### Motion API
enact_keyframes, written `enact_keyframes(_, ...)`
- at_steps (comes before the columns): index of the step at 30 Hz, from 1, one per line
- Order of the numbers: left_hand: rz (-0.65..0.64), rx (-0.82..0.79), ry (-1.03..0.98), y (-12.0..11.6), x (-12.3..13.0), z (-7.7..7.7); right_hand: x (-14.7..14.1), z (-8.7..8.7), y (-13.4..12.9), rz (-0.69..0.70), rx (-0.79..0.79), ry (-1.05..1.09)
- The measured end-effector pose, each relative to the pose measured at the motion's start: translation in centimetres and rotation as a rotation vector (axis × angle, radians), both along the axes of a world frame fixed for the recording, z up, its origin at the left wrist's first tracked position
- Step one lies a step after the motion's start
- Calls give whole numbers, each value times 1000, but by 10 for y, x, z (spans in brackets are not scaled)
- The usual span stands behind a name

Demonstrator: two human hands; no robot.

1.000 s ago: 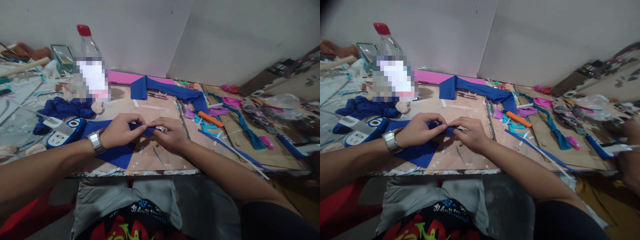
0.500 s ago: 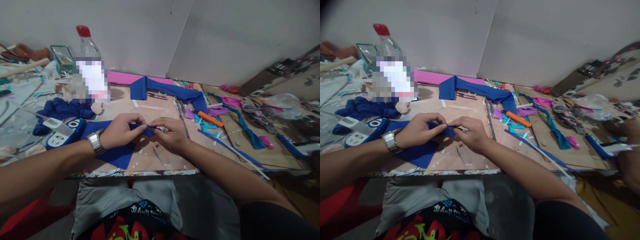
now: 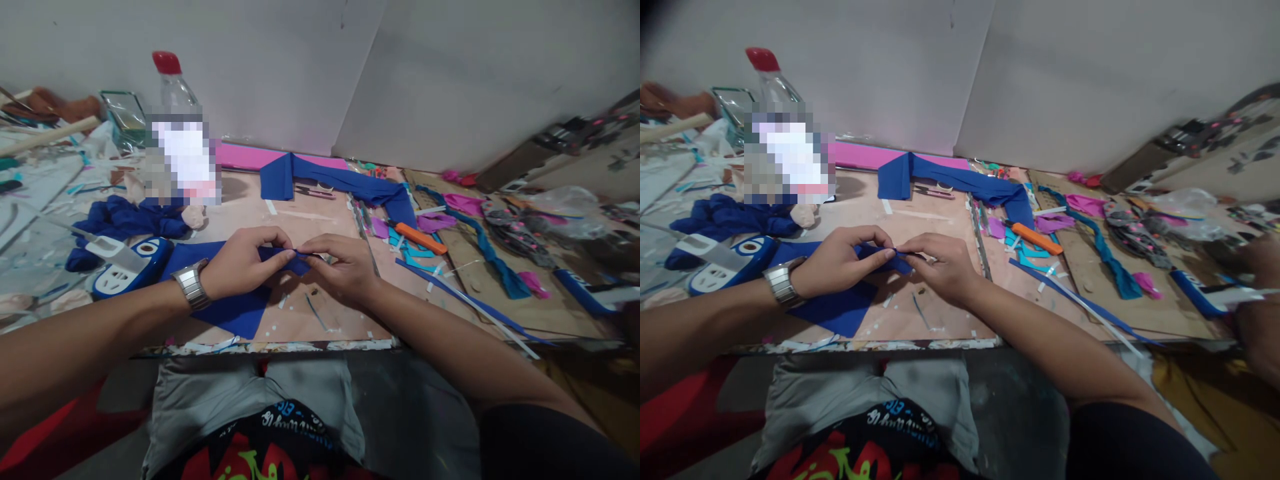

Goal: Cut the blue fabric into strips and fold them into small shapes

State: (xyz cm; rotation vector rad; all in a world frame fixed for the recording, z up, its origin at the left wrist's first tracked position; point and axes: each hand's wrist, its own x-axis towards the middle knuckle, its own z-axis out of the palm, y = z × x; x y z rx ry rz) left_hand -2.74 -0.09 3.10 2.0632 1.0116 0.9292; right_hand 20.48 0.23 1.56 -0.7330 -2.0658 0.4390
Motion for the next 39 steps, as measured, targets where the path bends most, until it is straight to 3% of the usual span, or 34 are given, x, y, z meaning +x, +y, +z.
enact_keyframes(15, -5, 21, -18, -1, 1, -1, -3, 1, -2, -29, -5, 5)
enact_keyframes(29, 13, 167, -1, 0, 0, -3, -9, 4, -8, -76, -110, 2)
enact_keyframes(39, -9, 322, 76, 1, 0, -7, -9, 0, -8, 15, -313, 14)
